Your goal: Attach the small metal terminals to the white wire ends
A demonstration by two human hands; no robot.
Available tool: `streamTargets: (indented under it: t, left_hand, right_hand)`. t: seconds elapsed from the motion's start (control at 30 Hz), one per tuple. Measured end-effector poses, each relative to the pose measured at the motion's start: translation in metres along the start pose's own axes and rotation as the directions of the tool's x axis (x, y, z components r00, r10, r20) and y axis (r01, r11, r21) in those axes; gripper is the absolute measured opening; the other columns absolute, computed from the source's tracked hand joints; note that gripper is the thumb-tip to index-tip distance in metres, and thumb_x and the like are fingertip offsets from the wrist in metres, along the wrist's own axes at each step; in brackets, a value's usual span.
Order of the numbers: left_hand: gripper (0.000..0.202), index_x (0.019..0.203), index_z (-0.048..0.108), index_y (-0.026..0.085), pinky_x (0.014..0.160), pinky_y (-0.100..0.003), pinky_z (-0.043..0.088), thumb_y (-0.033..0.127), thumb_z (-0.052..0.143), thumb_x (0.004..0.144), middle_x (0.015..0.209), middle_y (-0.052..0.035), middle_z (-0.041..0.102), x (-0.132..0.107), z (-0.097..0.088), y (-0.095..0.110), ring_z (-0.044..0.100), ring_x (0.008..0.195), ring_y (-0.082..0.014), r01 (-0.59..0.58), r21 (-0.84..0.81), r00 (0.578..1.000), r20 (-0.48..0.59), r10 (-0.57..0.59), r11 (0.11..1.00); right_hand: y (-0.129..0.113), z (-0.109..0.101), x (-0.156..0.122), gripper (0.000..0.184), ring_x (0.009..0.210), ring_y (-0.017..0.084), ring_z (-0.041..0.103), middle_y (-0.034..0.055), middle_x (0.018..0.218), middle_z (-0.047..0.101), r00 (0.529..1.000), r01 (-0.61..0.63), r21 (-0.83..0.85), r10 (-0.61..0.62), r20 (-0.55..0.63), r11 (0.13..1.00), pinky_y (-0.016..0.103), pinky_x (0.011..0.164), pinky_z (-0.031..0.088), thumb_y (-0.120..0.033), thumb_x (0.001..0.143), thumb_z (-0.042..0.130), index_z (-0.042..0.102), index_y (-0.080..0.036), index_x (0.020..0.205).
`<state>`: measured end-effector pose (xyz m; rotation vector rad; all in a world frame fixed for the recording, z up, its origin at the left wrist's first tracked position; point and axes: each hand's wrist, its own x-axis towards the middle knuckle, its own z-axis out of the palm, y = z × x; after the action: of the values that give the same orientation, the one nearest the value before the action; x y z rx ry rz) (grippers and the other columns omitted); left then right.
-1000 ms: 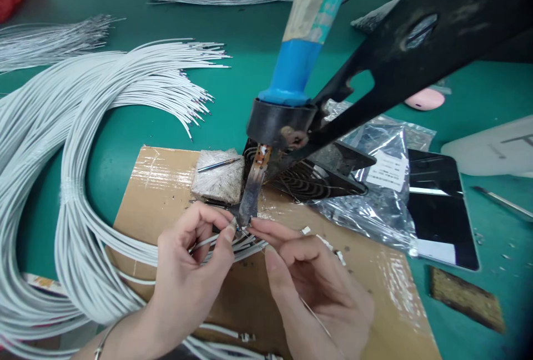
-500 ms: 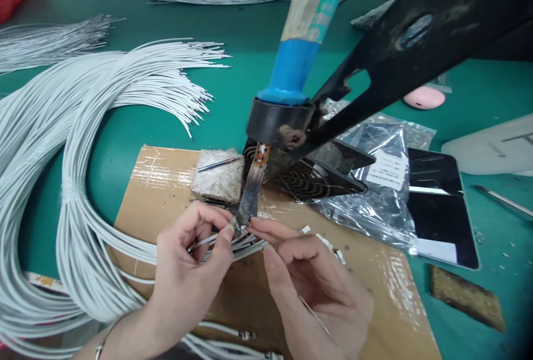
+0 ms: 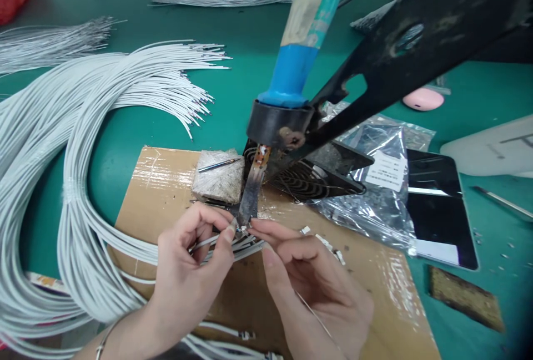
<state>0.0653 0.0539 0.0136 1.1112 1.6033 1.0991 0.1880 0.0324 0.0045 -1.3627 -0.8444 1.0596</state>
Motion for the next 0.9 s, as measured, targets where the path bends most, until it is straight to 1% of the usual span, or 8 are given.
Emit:
streamTargets:
  t: [0.17, 0.3, 0.4, 0.47, 0.57, 0.67, 0.83, 0.9]
  left_hand:
    - [0.01, 0.076, 0.066, 0.02, 0.045, -0.021, 0.032, 0.013, 0.069, 0.082, 0.084, -0.0015, 0.071, 0.0, 0.001, 0.0, 0.055, 0.06, -0.0107, 0.01, -0.009, 1.0, 0.007, -0.01, 1.0]
    - [0.01, 0.074, 0.065, 0.02, 0.046, -0.022, 0.031, 0.014, 0.07, 0.079, 0.082, -0.001, 0.07, 0.0, 0.004, 0.004, 0.054, 0.06, -0.0106, 0.029, -0.013, 0.999, -0.013, -0.029, 0.999]
    - [0.01, 0.073, 0.065, 0.02, 0.047, -0.022, 0.03, 0.014, 0.07, 0.079, 0.082, -0.0013, 0.07, -0.001, 0.005, 0.005, 0.055, 0.061, -0.0111, 0.042, -0.01, 0.998, -0.035, -0.042, 0.999]
    - [0.01, 0.074, 0.065, 0.02, 0.046, -0.022, 0.03, 0.014, 0.07, 0.081, 0.082, -0.0009, 0.07, -0.002, 0.004, 0.003, 0.054, 0.06, -0.0105, 0.017, -0.004, 1.0, -0.017, -0.017, 1.0]
    - [0.01, 0.077, 0.065, 0.021, 0.046, -0.021, 0.031, 0.015, 0.067, 0.084, 0.084, 0.0, 0.071, -0.001, 0.001, -0.003, 0.049, 0.055, -0.0088, -0.032, 0.006, 0.999, 0.016, 0.031, 0.999]
    - [0.01, 0.077, 0.065, 0.02, 0.046, -0.021, 0.032, 0.015, 0.066, 0.085, 0.084, -0.0001, 0.071, 0.0, 0.001, -0.005, 0.047, 0.052, -0.0082, -0.052, 0.015, 0.998, 0.02, 0.051, 0.999]
    - [0.01, 0.074, 0.064, 0.02, 0.047, -0.021, 0.031, 0.014, 0.068, 0.082, 0.08, 0.0002, 0.068, -0.002, 0.004, -0.001, 0.047, 0.054, -0.0087, -0.007, 0.014, 0.999, -0.032, 0.008, 1.0]
    - [0.01, 0.075, 0.065, 0.02, 0.048, -0.021, 0.031, 0.015, 0.068, 0.083, 0.08, 0.0006, 0.068, -0.002, 0.004, -0.001, 0.046, 0.054, -0.0083, -0.008, 0.004, 1.0, -0.019, 0.008, 1.0]
  right_hand:
    - [0.0, 0.001, 0.0, 0.023, 0.089, 0.014, 0.078, -0.002, 0.104, 0.082, 1.0, -0.015, 0.005, 0.015, -0.012, 1.0, 0.024, 0.09, 0.062, -0.016, 0.09, 0.073, 0.063, -0.025, 0.072]
    - [0.0, 0.001, -0.001, 0.023, 0.09, 0.016, 0.078, 0.0004, 0.104, 0.081, 1.0, -0.017, -0.004, 0.017, -0.027, 1.0, 0.026, 0.091, 0.062, -0.018, 0.09, 0.074, 0.062, -0.024, 0.072]
    - [0.0, 0.001, -0.001, 0.022, 0.091, 0.014, 0.078, -0.0005, 0.103, 0.081, 1.0, -0.008, -0.01, 0.007, -0.029, 1.0, 0.023, 0.09, 0.061, -0.017, 0.09, 0.073, 0.063, -0.024, 0.072]
    - [0.0, 0.001, 0.0, 0.022, 0.09, 0.012, 0.078, -0.0021, 0.102, 0.081, 1.0, -0.008, -0.004, 0.008, -0.025, 1.0, 0.019, 0.088, 0.061, -0.016, 0.089, 0.074, 0.064, -0.025, 0.072]
    - [0.001, 0.0, 0.001, 0.021, 0.089, 0.012, 0.078, -0.0025, 0.101, 0.082, 1.0, 0.003, 0.007, -0.002, -0.028, 1.0, 0.017, 0.086, 0.062, -0.017, 0.088, 0.075, 0.065, -0.025, 0.071]
    - [0.002, 0.0, 0.001, 0.021, 0.089, 0.013, 0.079, -0.0012, 0.1, 0.082, 1.0, 0.019, 0.003, -0.018, -0.026, 1.0, 0.018, 0.086, 0.062, -0.017, 0.088, 0.075, 0.066, -0.025, 0.071]
    - [0.001, 0.0, 0.0, 0.022, 0.089, 0.015, 0.079, 0.0041, 0.101, 0.082, 1.0, 0.001, -0.016, -0.002, -0.029, 1.0, 0.02, 0.084, 0.063, -0.018, 0.089, 0.075, 0.064, -0.023, 0.071]
    - [0.002, 0.0, 0.0, 0.022, 0.089, 0.016, 0.079, 0.0054, 0.101, 0.082, 0.999, -0.002, -0.021, 0.002, -0.032, 1.0, 0.022, 0.085, 0.063, -0.019, 0.089, 0.075, 0.064, -0.023, 0.071]
